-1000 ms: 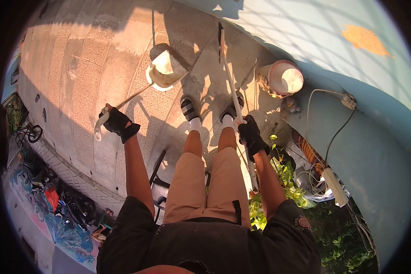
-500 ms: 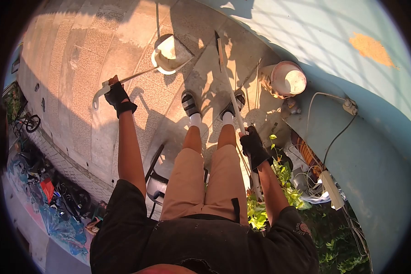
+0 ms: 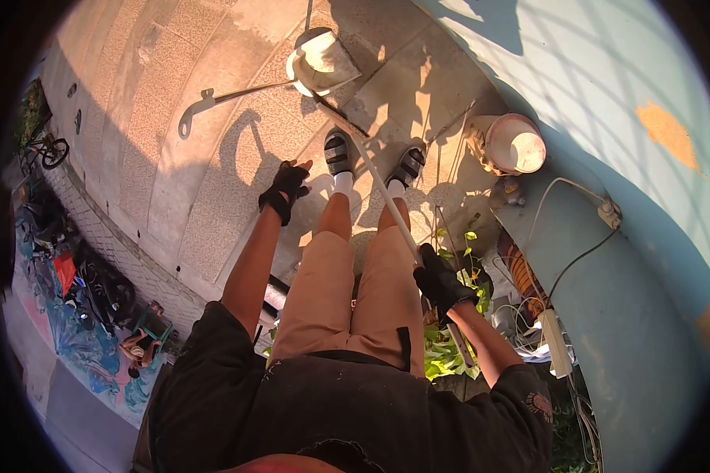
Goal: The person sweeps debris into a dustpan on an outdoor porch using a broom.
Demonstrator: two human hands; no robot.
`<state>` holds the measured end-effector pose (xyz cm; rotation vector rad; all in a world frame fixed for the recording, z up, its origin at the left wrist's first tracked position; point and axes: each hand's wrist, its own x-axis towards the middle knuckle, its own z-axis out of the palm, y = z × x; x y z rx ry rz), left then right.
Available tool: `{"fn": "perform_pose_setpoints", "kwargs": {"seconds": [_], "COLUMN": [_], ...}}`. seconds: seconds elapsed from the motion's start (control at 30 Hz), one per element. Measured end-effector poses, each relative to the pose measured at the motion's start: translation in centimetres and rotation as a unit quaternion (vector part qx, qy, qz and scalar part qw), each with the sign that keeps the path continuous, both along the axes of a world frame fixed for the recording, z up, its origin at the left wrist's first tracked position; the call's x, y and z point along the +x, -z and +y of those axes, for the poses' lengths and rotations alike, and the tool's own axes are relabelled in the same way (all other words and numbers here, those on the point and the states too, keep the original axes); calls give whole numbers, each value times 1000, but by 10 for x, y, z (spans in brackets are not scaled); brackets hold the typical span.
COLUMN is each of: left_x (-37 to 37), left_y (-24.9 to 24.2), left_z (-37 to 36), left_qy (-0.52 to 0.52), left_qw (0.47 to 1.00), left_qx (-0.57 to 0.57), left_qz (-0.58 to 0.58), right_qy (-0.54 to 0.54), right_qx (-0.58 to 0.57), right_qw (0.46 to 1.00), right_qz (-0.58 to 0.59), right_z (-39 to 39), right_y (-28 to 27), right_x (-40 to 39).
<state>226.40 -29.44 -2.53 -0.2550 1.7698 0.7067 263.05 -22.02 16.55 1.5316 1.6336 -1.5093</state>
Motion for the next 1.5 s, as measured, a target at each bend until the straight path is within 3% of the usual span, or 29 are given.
{"fn": "perform_pose_setpoints", "kwargs": {"seconds": [0.07, 0.1, 0.17, 0.2, 0.23, 0.3, 0.37, 0.4, 0.47, 0.5, 0.63, 0.67, 0.7, 0.73, 0.8, 0.83, 0.87, 0.93, 0.97, 1.0, 1.03, 1.1, 1.23, 1.33, 1.37, 1.4, 1.43, 1.47, 1.5], "left_x": [40, 58, 98, 111, 117, 122, 96, 87, 61, 51, 44, 52, 61, 70, 84, 86, 93, 128, 137, 150, 169, 197, 222, 216, 211, 195, 198, 204, 202], "left_y": [0, -15, -38, -31, -10, 35, 22, 21, 21, 35, 61, 60, 63, 67, 95, 91, 84, 100, 82, 58, 51, 30, -32, -48, -38, -40, 8, 73, 119], "left_z": [-17, -16, -7, -13, -30, -68, -88, -102, -131, -152, -182, -179, -174, -169, -166, -155, -140, -101, -77, -56, -38, -8, -10, -50, -75, -88, -117, -169, -189], "left_qy": [0, -35, -193, -283, -297, -531, -612, -603, -658, -674, -670, -649, -627, -603, -544, -450, -353, -478, -408, -335, -375, -390, -372, -428, -456, -486, -473, -537, -548], "left_qw": [988, 976, 958, 937, 933, 839, 790, 797, 751, 737, 742, 758, 776, 795, 834, 886, 926, 867, 899, 924, 902, 887, 878, 889, 873, 868, 874, 830, 826], "left_qx": [-40, -35, -58, -72, -70, -38, -10, 26, 59, 58, -14, -65, -64, -63, -46, -56, -65, -33, -3, 26, 37, 68, 69, 2, -12, -33, -93, 16, -25], "left_qz": [-152, -212, -204, -194, -192, -109, -38, 9, 12, 13, -16, -19, -26, -35, -83, -99, -115, -135, -160, -184, -212, -238, -293, -164, -172, -93, -63, -150, -132], "right_qy": [-98, -158, -225, -247, -271, -297, -254, -260, -205, -224, -173, -409, -563, -566, -559, -560, -472, -331, -287, -302, -211, -245, -188, -250, -282, -314, -321, -329, -310], "right_qx": [-59, -53, 8, -10, -27, -25, -200, -207, -431, -374, -424, -167, 121, 118, -81, -81, -102, -127, -55, -70, -141, 3, -81, -26, -84, -141, -162, -182, -203], "right_qw": [993, 985, 955, 949, 942, 927, 931, 928, 874, 898, 888, 841, 624, 622, 796, 797, 860, 932, 951, 950, 966, 969, 975, 968, 955, 939, 931, 923, 924], "right_qz": [-10, 50, 194, 195, 195, 230, 170, 170, 94, 62, 37, 312, 529, 528, 217, 212, 165, 81, 103, 19, -50, -6, -86, 23, 24, 28, 57, 87, 99], "right_z": [27, 28, 18, 11, 5, -5, -8, -13, -26, -22, -84, -99, -136, -139, -137, -106, -94, -41, -38, -23, -17, -20, -17, -32, -39, -46, -55, -65, -74], "right_y": [-9, -3, 19, 32, 45, 65, 77, 81, 89, 65, 202, 248, 300, 303, 288, 239, 202, 119, 108, 81, 68, 45, -11, 4, 14, 26, 46, 71, 94], "right_x": [-30, -36, -46, -59, -76, -109, -149, -156, -165, -183, -129, -115, -149, -153, -172, -136, -166, -170, -145, -139, -120, -80, -59, -42, -59, -78, -93, -108, -122]}}
